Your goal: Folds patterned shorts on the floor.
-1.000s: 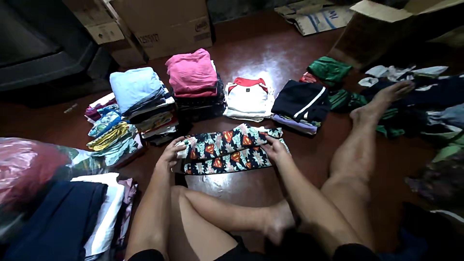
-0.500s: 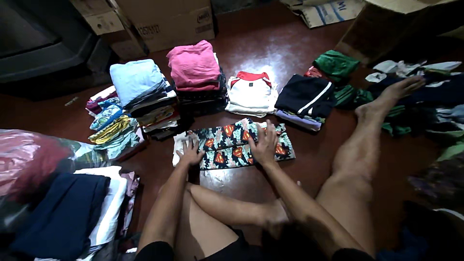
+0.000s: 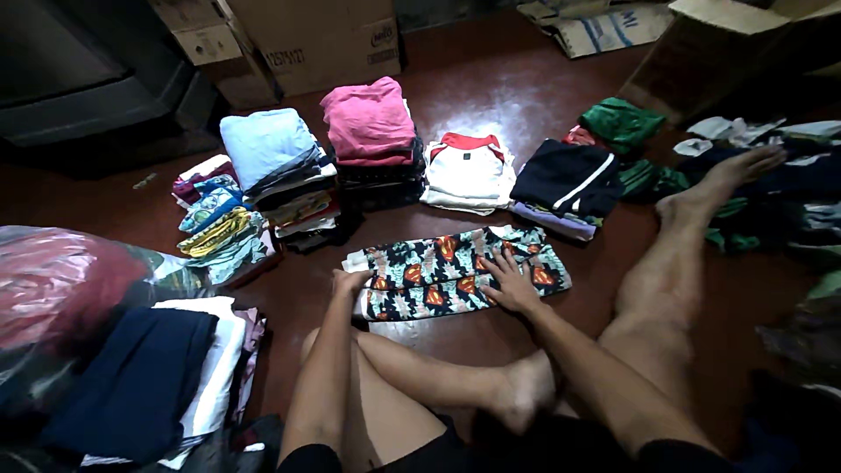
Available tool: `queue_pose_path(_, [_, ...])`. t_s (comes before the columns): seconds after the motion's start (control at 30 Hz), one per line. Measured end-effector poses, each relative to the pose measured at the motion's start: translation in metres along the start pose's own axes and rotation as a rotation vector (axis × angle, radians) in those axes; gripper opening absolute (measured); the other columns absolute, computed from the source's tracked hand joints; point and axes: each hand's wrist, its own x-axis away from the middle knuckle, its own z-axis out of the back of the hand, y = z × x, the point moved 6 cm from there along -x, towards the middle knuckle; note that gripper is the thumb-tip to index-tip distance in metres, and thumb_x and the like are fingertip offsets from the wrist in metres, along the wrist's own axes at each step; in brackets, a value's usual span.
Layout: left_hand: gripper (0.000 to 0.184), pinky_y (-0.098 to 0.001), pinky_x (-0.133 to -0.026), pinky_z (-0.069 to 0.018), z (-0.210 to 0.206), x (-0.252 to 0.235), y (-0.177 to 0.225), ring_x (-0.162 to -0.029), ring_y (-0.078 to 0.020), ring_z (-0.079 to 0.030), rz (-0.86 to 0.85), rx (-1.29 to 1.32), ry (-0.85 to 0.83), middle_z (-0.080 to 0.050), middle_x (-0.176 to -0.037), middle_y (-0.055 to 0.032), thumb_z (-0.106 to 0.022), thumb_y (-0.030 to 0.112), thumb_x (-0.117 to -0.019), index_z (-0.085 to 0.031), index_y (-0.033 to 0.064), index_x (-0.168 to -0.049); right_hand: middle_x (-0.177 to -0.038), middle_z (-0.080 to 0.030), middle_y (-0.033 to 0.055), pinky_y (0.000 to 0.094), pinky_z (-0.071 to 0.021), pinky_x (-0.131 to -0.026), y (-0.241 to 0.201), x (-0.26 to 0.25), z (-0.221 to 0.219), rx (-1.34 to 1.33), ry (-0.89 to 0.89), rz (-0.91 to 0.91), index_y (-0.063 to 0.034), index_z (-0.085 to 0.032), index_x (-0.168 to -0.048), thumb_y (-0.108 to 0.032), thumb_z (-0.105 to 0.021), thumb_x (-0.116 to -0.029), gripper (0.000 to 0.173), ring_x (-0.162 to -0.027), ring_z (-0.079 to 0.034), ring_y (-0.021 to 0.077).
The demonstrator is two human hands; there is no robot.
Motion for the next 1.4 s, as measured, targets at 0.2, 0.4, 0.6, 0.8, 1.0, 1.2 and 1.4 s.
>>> queue_pose_path(0.2, [0.057,-0.0525,-0.086,-0.0596,-0.019,0.024,-0.005,-0.098,-0.0329,-0.071,0.089,0.269,-0.389,-0.072,-0.110,-0.0219,-0.082,0.024,-0.0820,-0.062,-0.0026,-0.128,-0.167,-0.034,0.0057,0.0733,-0.0095,-0.121,-0.057,-0.010,0.045,-0.098,0.144,-0.081,-0.0242,-0.051,-0.152,-0.061,-0.045,-0.0993,0.064,-0.157,-0.017,0.0385])
queue_pose_path(0.4, [0.041,-0.0382,-0.064,-0.0530,-0.001,0.063,0.020,-0.069,-0.0167,-0.060,-0.072,0.071,-0.360,-0.064,-0.085,-0.0086,-0.070,0.035,-0.0934,-0.062,0.0019,-0.117,-0.170,-0.025,0.0051,0.0650,-0.0149,-0.124,-0.165,-0.024,-0.024,-0.377,0.100,0.048,-0.0318,-0.040,-0.159,-0.070,-0.038,-0.0997,0.071,-0.158,-0.018,0.0318])
queue_pose_path(0.6, [0.059,-0.0452,-0.080,-0.0610,-0.019,0.124,0.070,-0.090,-0.0259,-0.071,-0.271,0.206,-0.345,-0.070,-0.107,-0.0191,-0.071,0.022,-0.0914,-0.049,-0.0016,-0.140,-0.165,-0.036,0.0115,0.0566,-0.0179,-0.127,-0.184,-0.014,-0.006,-0.888,0.061,0.058,-0.0148,-0.047,-0.155,-0.056,-0.041,-0.1046,0.065,-0.155,-0.028,0.0262])
queue_pose_path(0.8, [0.067,-0.0532,-0.087,-0.0592,-0.109,0.190,0.130,-0.106,-0.0338,-0.069,-0.384,0.061,-0.643,-0.063,-0.128,-0.0229,-0.044,0.052,-0.1072,-0.032,0.0083,-0.156,-0.140,-0.060,0.0168,0.0390,-0.0540,-0.104,-0.123,0.008,0.047,-1.556,0.190,-0.056,-0.0022,-0.038,-0.155,-0.040,-0.052,-0.1044,0.065,-0.121,-0.063,0.0190])
queue_pose_path(1.0, [0.086,-0.0728,-0.121,-0.0056,-0.195,0.158,0.061,-0.158,-0.0405,-0.005,-0.725,-0.740,-0.475,-0.009,-0.173,-0.0130,-0.041,0.071,-0.0981,-0.032,0.0157,-0.163,-0.129,-0.067,0.0145,0.0468,-0.0582,-0.096,-0.038,-0.014,0.012,-1.343,-0.063,-0.384,-0.0099,-0.051,-0.146,-0.032,-0.082,-0.0854,0.072,-0.112,-0.069,0.0245])
queue_pose_path(1.2, [0.070,-0.0611,-0.124,-0.0219,-0.157,0.169,0.041,-0.155,-0.0394,-0.023,-0.775,-0.325,-0.149,-0.026,-0.168,-0.0169,-0.051,0.054,-0.1005,-0.043,0.0128,-0.157,-0.130,-0.066,0.0156,0.0523,-0.0554,-0.100,-0.068,-0.028,0.033,-1.134,-0.014,-0.338,-0.0102,-0.055,-0.143,-0.017,-0.078,-0.0843,0.063,-0.116,-0.066,0.0274])
queue_pose_path(1.4, [0.061,-0.0519,-0.119,-0.0363,-0.106,0.153,0.005,-0.144,-0.0364,-0.043,-0.439,0.241,-0.061,-0.041,-0.156,-0.0266,-0.045,0.036,-0.1089,-0.034,0.0007,-0.157,-0.129,-0.067,0.0151,0.0438,-0.0601,-0.092,-0.136,-0.021,0.051,-1.467,-0.106,-0.119,-0.0061,-0.053,-0.142,-0.012,-0.074,-0.0897,0.057,-0.108,-0.070,0.0232])
